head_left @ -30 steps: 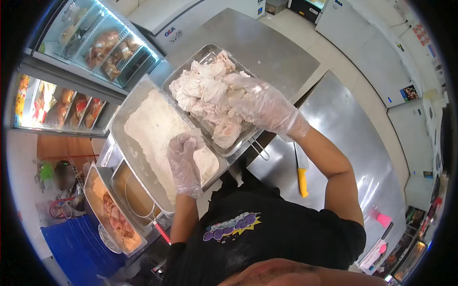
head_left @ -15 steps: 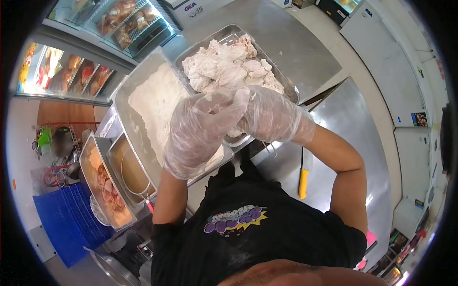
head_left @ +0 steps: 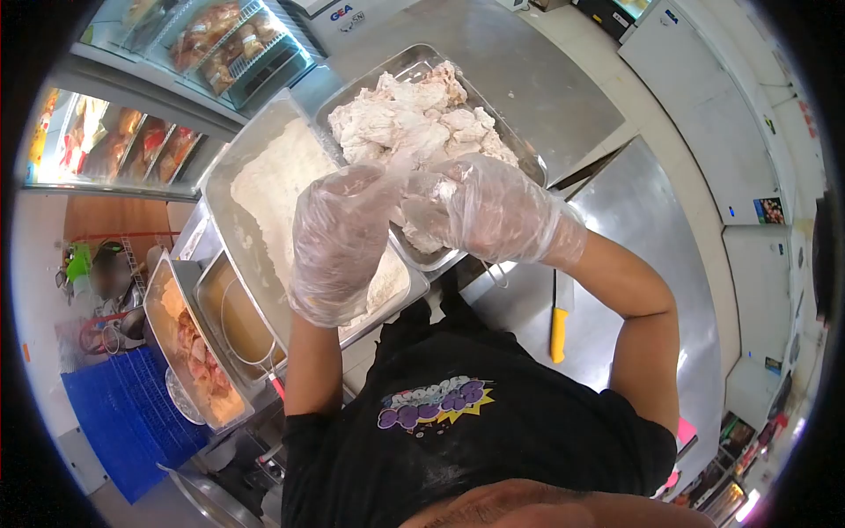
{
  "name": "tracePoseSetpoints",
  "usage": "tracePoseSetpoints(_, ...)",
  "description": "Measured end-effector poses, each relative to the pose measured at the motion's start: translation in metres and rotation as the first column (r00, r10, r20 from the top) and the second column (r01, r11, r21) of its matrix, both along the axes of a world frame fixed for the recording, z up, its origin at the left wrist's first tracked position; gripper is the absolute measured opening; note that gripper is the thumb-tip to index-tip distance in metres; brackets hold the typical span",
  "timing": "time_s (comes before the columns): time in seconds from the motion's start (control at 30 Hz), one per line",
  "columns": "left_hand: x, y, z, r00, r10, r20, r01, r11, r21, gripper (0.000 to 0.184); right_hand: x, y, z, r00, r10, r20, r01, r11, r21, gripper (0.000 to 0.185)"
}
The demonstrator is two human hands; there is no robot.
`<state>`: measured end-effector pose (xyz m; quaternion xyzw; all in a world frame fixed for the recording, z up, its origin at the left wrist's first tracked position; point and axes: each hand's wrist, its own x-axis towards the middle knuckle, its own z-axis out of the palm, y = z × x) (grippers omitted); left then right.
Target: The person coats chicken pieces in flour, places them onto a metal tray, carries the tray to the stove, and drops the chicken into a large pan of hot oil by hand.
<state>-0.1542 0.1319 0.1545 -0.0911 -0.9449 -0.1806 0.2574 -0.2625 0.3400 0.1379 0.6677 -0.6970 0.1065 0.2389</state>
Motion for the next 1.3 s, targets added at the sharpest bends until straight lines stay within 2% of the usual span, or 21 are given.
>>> tracePoseSetpoints(0.1,0.002,-0.006,-0.011,0.999,-0.028,-0.021,0.032,0.984,0.174,0.039,0.002,0.007,-0.002,0.997,-0.04,-0.065,0.045,0.996,0.08,0.053)
tracePoseSetpoints(0.17,0.001,-0.003,-0.008,0.997,-0.08,0.008,0.074,0.946,0.315,0.04,-0.001,0.008,-0.003,0.998,-0.026,-0.051,0.029,0.998,0.049,0.052)
tracePoseSetpoints(0.27,0.001,0.008,-0.005,0.992,-0.101,0.073,0.039,0.807,0.589,0.038,-0.002,0.012,-0.002,0.999,0.028,0.044,-0.031,0.996,0.078,0.053)
tracePoseSetpoints(0.3,0.0,0.009,-0.001,0.993,-0.105,0.051,0.062,0.846,0.529,0.036,-0.001,0.013,-0.002,0.995,0.049,0.088,-0.058,0.994,0.098,0.054)
tracePoseSetpoints(0.4,-0.007,0.005,0.003,0.987,-0.159,0.009,0.147,0.935,0.323,0.033,0.006,0.011,-0.006,0.995,-0.032,-0.093,0.044,0.991,0.128,0.052)
tracePoseSetpoints(0.47,-0.011,-0.006,0.0,0.971,-0.241,0.013,0.235,0.958,0.164,0.032,0.002,0.008,-0.015,0.986,0.068,0.153,-0.074,0.997,0.035,0.046)
tracePoseSetpoints(0.5,-0.011,-0.007,-0.002,0.966,-0.255,0.034,0.242,0.946,0.217,0.031,0.0,0.007,-0.015,0.955,0.125,0.269,-0.124,0.992,-0.022,0.043)
tracePoseSetpoints(0.6,-0.009,-0.006,-0.011,0.953,-0.295,0.073,0.252,0.903,0.349,0.029,0.008,0.003,0.002,0.927,-0.009,0.374,-0.086,0.968,0.238,0.028)
tracePoseSetpoints(0.67,-0.007,-0.006,-0.018,0.947,-0.312,0.075,0.258,0.88,0.399,0.028,0.012,0.005,-0.005,0.914,0.007,0.405,-0.094,0.977,0.193,0.022)
tracePoseSetpoints(0.7,-0.007,-0.006,-0.018,0.946,-0.318,0.066,0.271,0.885,0.38,0.029,0.014,0.006,-0.007,0.907,0.016,0.42,-0.097,0.98,0.172,0.02)
tracePoseSetpoints(0.8,-0.011,-0.006,-0.016,0.941,-0.334,0.048,0.305,0.903,0.301,0.031,0.015,0.007,-0.006,0.785,0.035,0.619,-0.154,0.978,0.14,0.021)
tracePoseSetpoints(0.87,-0.011,-0.009,-0.012,0.939,-0.34,0.048,0.322,0.92,0.222,0.032,0.021,0.009,0.001,0.613,0.062,0.787,-0.113,0.994,0.009,0.024)
tracePoseSetpoints(0.93,-0.01,-0.011,-0.012,0.946,-0.321,0.039,0.3,0.917,0.264,0.034,0.024,0.01,0.003,0.602,0.081,0.794,-0.094,0.995,-0.03,0.027)
tracePoseSetpoints(0.97,-0.009,-0.012,-0.013,0.949,-0.312,0.036,0.29,0.914,0.285,0.034,0.024,0.012,0.002,0.682,0.079,0.727,-0.107,0.994,-0.007,0.029)
tracePoseSetpoints(1.03,-0.006,-0.016,-0.016,0.956,-0.292,0.039,0.272,0.925,0.264,0.034,0.024,0.013,0.002,0.705,0.021,0.709,-0.114,0.99,0.084,0.031)
tracePoseSetpoints(1.13,-0.001,-0.012,-0.01,0.941,-0.331,0.065,0.294,0.901,0.319,0.032,0.025,0.015,0.001,0.618,-0.096,0.78,-0.111,0.972,0.207,0.032)
tracePoseSetpoints(1.3,0.0,-0.006,0.002,0.946,-0.321,0.042,0.294,0.905,0.307,0.028,0.027,0.013,0.001,0.772,-0.063,0.632,-0.102,0.97,0.222,0.037)
